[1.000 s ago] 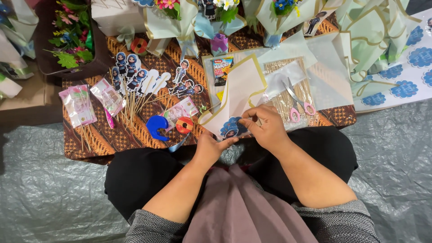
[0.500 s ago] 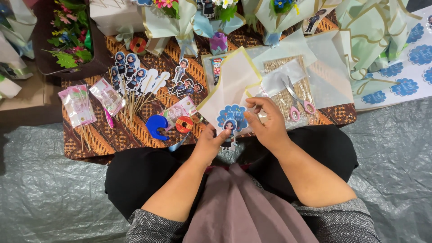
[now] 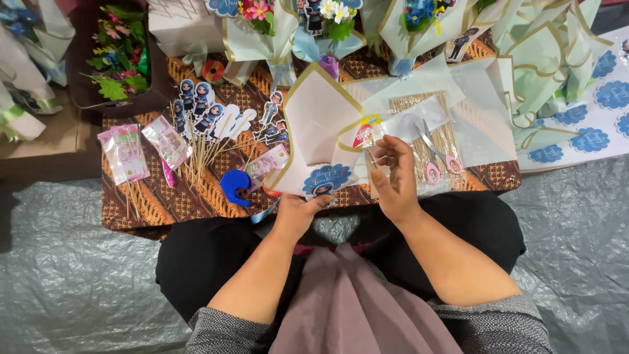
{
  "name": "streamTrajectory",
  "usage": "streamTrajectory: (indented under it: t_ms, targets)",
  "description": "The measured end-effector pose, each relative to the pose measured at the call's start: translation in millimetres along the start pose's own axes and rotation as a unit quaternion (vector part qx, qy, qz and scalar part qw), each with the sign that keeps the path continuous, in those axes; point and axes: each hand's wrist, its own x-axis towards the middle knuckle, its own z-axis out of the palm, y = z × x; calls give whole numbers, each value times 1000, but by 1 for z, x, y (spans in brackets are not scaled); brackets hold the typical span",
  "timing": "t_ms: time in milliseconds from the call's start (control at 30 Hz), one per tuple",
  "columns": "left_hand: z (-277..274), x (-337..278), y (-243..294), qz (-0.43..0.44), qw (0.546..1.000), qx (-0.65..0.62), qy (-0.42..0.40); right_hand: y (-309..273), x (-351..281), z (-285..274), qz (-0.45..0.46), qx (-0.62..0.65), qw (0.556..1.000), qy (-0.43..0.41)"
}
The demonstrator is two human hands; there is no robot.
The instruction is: Assembling small gift bouquets using snacks, decorative cutouts, and wrapping paper
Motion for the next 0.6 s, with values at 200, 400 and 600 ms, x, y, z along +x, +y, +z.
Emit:
streamTrajectory:
  t_ms: [200,400,600]
  targets:
    - [-26,15,89,-25,996,27,77,17,-2,-8,4,-17,1000,2]
    - [-91,67,108,385,916,108,-37,19,-4,7,-39,-45,998,-35]
    - [-83,74,151,225,966,121,-32,-57,36,61,-217,-52,975,-22]
